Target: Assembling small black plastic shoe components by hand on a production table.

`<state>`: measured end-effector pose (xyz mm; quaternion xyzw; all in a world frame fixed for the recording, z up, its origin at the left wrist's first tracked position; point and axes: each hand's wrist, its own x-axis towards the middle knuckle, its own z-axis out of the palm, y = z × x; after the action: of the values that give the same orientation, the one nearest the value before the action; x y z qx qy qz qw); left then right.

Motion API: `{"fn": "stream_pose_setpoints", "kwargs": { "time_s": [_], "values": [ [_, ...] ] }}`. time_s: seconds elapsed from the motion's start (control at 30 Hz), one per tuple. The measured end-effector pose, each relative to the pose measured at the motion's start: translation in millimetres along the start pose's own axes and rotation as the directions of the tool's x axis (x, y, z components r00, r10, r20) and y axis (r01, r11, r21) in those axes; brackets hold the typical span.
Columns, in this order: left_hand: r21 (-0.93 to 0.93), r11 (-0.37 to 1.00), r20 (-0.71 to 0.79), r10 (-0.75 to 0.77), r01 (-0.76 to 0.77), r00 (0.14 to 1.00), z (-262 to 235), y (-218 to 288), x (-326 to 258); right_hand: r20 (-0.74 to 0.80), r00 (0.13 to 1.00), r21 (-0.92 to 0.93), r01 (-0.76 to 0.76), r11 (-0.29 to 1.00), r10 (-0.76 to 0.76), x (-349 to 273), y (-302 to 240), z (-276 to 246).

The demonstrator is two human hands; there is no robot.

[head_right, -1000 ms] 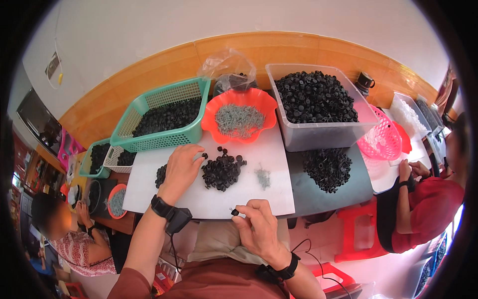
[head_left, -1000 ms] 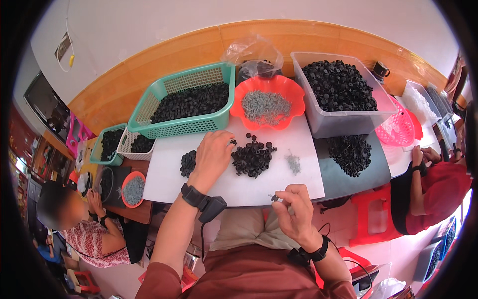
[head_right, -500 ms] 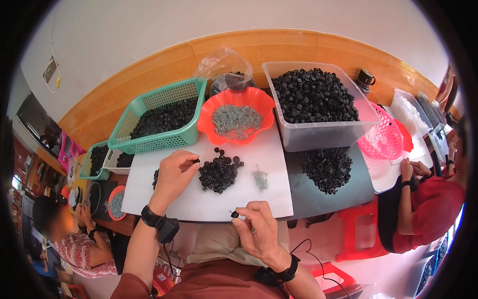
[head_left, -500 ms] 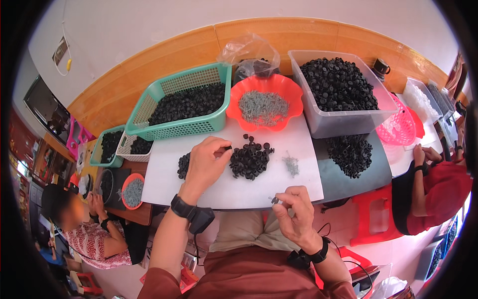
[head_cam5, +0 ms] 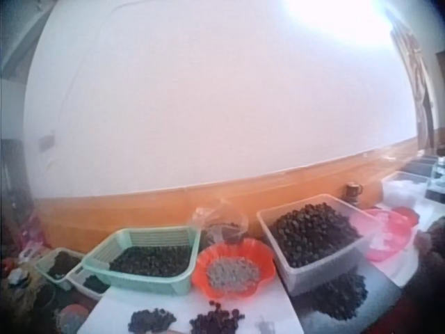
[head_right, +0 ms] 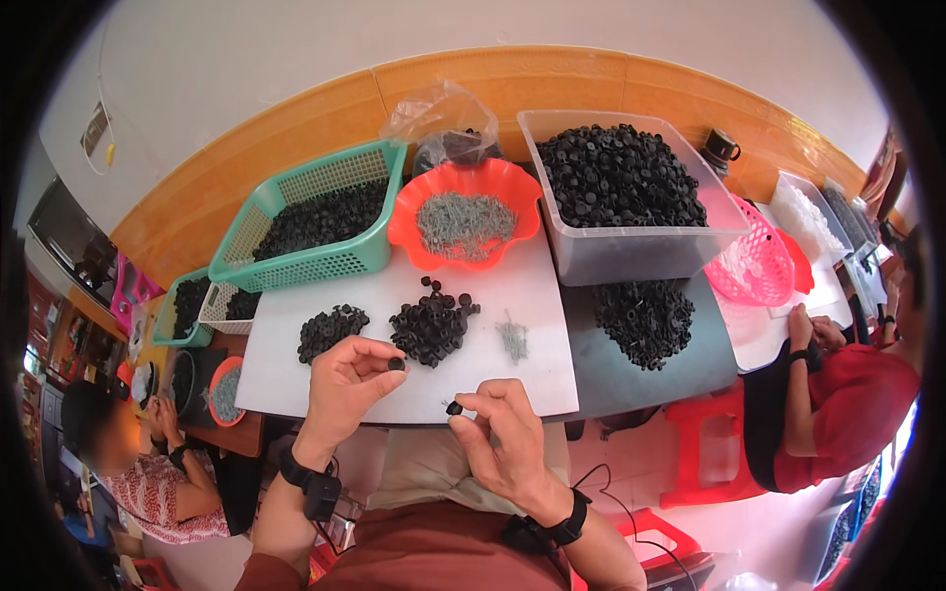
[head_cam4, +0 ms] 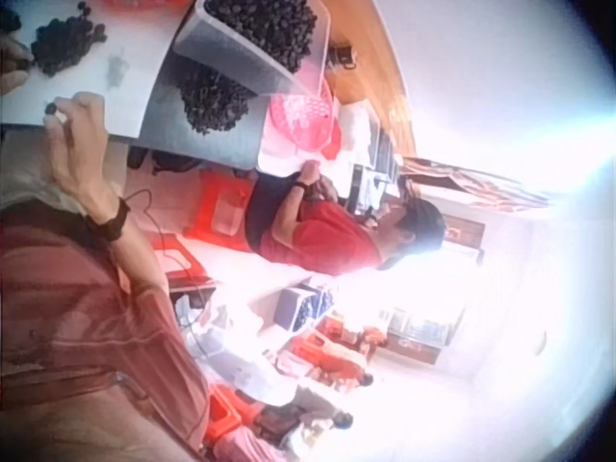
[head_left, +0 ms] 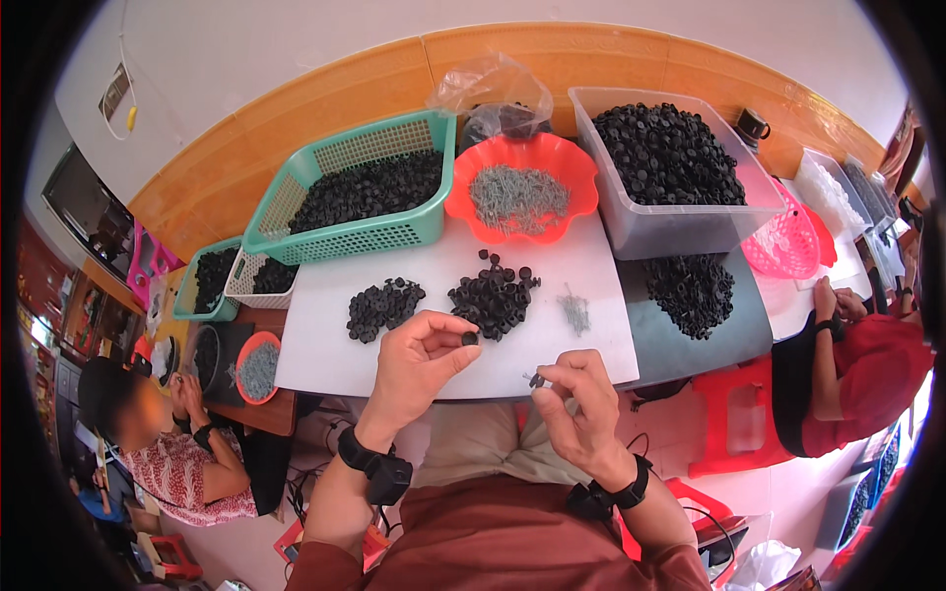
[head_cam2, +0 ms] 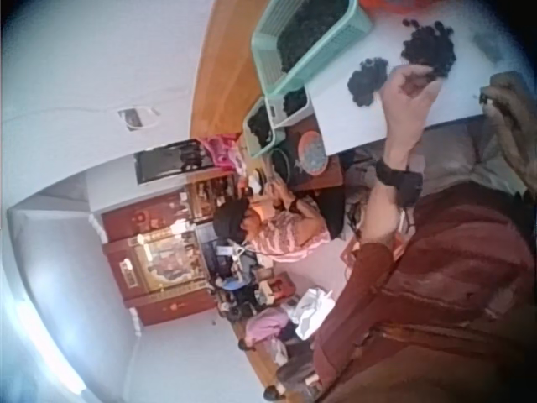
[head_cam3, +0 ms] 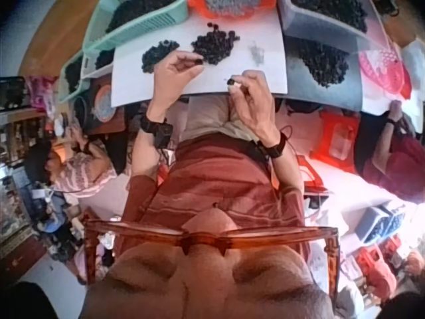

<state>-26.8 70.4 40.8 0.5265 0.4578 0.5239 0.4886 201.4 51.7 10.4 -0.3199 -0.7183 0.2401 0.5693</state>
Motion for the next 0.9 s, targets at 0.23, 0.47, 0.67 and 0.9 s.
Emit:
{"fn": "stream_pose_setpoints", "kwargs": {
  "time_s": [0.23, 0.47, 0.67, 0.9],
  "values": [
    [-0.177, 0.984, 0.072, 0.017, -0.004, 0.997, 10.1, -9.3, -12.1, -0.001, 0.999, 0.054, -0.033, 0.998, 0.033, 0.9, -7.0, 3.7],
    [-0.185, 0.979, 0.093, -0.067, 0.084, 0.993, 12.2, -14.6, -20.3, 0.003, 0.999, 0.047, -0.042, 0.998, 0.042, -0.3, -7.1, 3.6],
    [-0.462, 0.864, 0.143, -0.149, 0.199, 0.978, 15.6, -20.9, -27.3, 0.001, 0.998, 0.064, -0.064, 0.996, 0.064, -3.4, -6.4, 3.4],
    [-0.577, 0.764, 0.216, -0.198, 0.289, 0.956, 19.7, -23.7, -32.3, -0.029, 0.999, 0.034, -0.013, 0.999, 0.014, -2.3, -2.0, 4.2]
  ]
}}
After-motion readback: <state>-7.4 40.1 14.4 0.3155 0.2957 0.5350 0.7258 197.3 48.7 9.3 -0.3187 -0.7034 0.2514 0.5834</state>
